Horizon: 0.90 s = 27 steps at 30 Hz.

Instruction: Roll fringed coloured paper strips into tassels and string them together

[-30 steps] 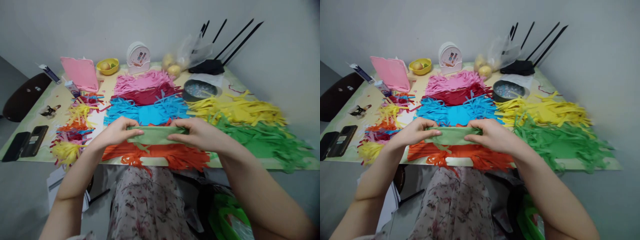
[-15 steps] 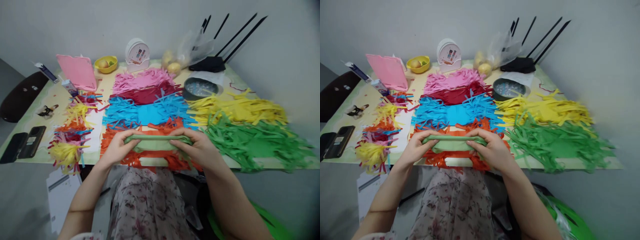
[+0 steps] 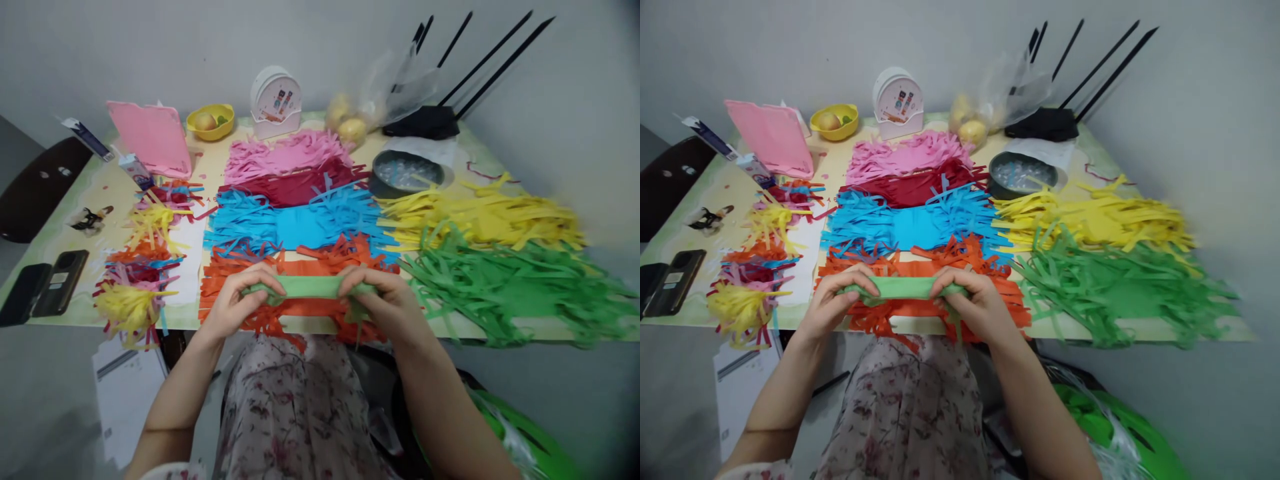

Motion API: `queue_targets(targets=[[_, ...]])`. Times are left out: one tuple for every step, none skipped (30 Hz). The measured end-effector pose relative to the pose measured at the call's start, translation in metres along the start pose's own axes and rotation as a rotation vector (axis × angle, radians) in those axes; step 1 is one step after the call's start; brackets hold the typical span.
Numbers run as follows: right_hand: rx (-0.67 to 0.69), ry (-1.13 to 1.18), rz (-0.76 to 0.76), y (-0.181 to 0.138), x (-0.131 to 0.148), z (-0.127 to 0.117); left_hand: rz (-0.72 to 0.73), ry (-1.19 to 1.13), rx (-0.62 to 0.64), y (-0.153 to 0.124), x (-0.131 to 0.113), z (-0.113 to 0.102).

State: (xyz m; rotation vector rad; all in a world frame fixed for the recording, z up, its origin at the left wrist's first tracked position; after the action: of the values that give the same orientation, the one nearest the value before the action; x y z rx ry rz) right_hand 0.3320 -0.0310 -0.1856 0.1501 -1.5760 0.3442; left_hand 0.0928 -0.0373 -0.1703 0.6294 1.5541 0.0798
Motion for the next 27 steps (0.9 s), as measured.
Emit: queue_targets(targets=[[-0.006, -0.017, -0.005, 0.0, 0.001, 0.001, 0.01, 0.036, -0.004, 0.0, -0.001, 0.001], [-0.017, -0.041, -0.025, -0.001, 0.002, 0.002, 0.013, 0.079, -0.021, 0.001, -0.002, 0.003], [-0.035, -0.075, -0.054, -0.002, 0.004, 0.003, 0.013, 0.126, -0.048, 0.0, -0.002, 0.004], [-0.061, -0.116, -0.087, -0.003, 0.006, 0.004, 0.006, 0.169, -0.073, -0.001, -0.002, 0.006], [-0.095, -0.164, -0.117, -0.004, 0.008, 0.005, 0.002, 0.2, -0.093, -0.002, -0.001, 0.008], [-0.14, -0.219, -0.139, -0.005, 0.009, 0.006, -0.001, 0.222, -0.103, -0.003, -0.001, 0.009], [-0.187, -0.276, -0.15, -0.006, 0.01, 0.007, -0.006, 0.244, -0.1, -0.004, -0.001, 0.01], [-0.227, -0.335, -0.154, -0.008, 0.01, 0.008, -0.013, 0.272, -0.089, -0.005, -0.001, 0.01], [-0.258, -0.394, -0.153, -0.009, 0.01, 0.009, -0.027, 0.306, -0.068, -0.006, -0.001, 0.01], [-0.283, -0.452, -0.154, -0.01, 0.009, 0.009, -0.043, 0.342, -0.038, -0.006, -0.001, 0.009], [-0.298, -0.504, -0.156, -0.011, 0.009, 0.01, -0.058, 0.373, -0.002, -0.006, -0.001, 0.008], [-0.299, -0.543, -0.16, -0.012, 0.009, 0.01, -0.069, 0.393, 0.031, -0.005, -0.001, 0.007], [-0.29, -0.565, -0.162, -0.012, 0.008, 0.01, -0.074, 0.393, 0.053, -0.005, -0.002, 0.006], [-0.28, -0.568, -0.157, -0.012, 0.008, 0.01, -0.076, 0.369, 0.063, -0.004, -0.002, 0.006], [-0.268, -0.551, -0.145, -0.012, 0.008, 0.01, -0.081, 0.32, 0.062, -0.003, -0.002, 0.006], [-0.252, -0.519, -0.126, -0.012, 0.008, 0.01, -0.098, 0.252, 0.053, -0.003, -0.001, 0.006], [-0.237, -0.482, -0.099, -0.012, 0.008, 0.009, -0.13, 0.164, 0.041, -0.004, 0.0, 0.006], [-0.225, -0.441, -0.066, -0.012, 0.008, 0.009, -0.173, 0.065, 0.031, -0.005, 0.001, 0.007], [-0.217, -0.401, -0.031, -0.012, 0.007, 0.008, -0.219, -0.03, 0.019, -0.006, 0.002, 0.008], [-0.21, -0.366, 0.002, -0.012, 0.007, 0.008, -0.26, -0.112, 0.006, -0.007, 0.004, 0.009], [-0.209, -0.338, 0.031, -0.013, 0.006, 0.008, -0.287, -0.175, -0.01, -0.008, 0.004, 0.01], [-0.21, -0.315, 0.05, -0.014, 0.005, 0.008, -0.299, -0.221, -0.028, -0.009, 0.005, 0.011], [-0.211, -0.292, 0.06, -0.014, 0.004, 0.008, -0.298, -0.252, -0.048, -0.01, 0.005, 0.011], [-0.212, -0.265, 0.064, -0.015, 0.003, 0.008, -0.29, -0.275, -0.072, -0.011, 0.006, 0.011], [-0.214, -0.234, 0.068, -0.015, 0.001, 0.008, -0.283, -0.297, -0.096, -0.012, 0.007, 0.011], [-0.215, -0.193, 0.074, -0.015, 0.0, 0.008, -0.28, -0.317, -0.124, -0.013, 0.009, 0.011], [-0.21, -0.149, 0.078, -0.014, -0.002, 0.009, -0.28, -0.333, -0.15, -0.014, 0.01, 0.011]])
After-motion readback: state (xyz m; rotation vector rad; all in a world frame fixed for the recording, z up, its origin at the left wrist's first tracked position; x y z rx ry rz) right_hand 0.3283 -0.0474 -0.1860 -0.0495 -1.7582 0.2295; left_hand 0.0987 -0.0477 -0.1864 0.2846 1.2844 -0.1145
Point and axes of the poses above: each hand's wrist, its own y-axis towards the middle knuckle, its own z-axis out of the palm, x = y × z, the point moved 3 cm from there along y, towards the middle knuckle, and after that the axes turned 15 degrees about z, right-handed, at the moved point
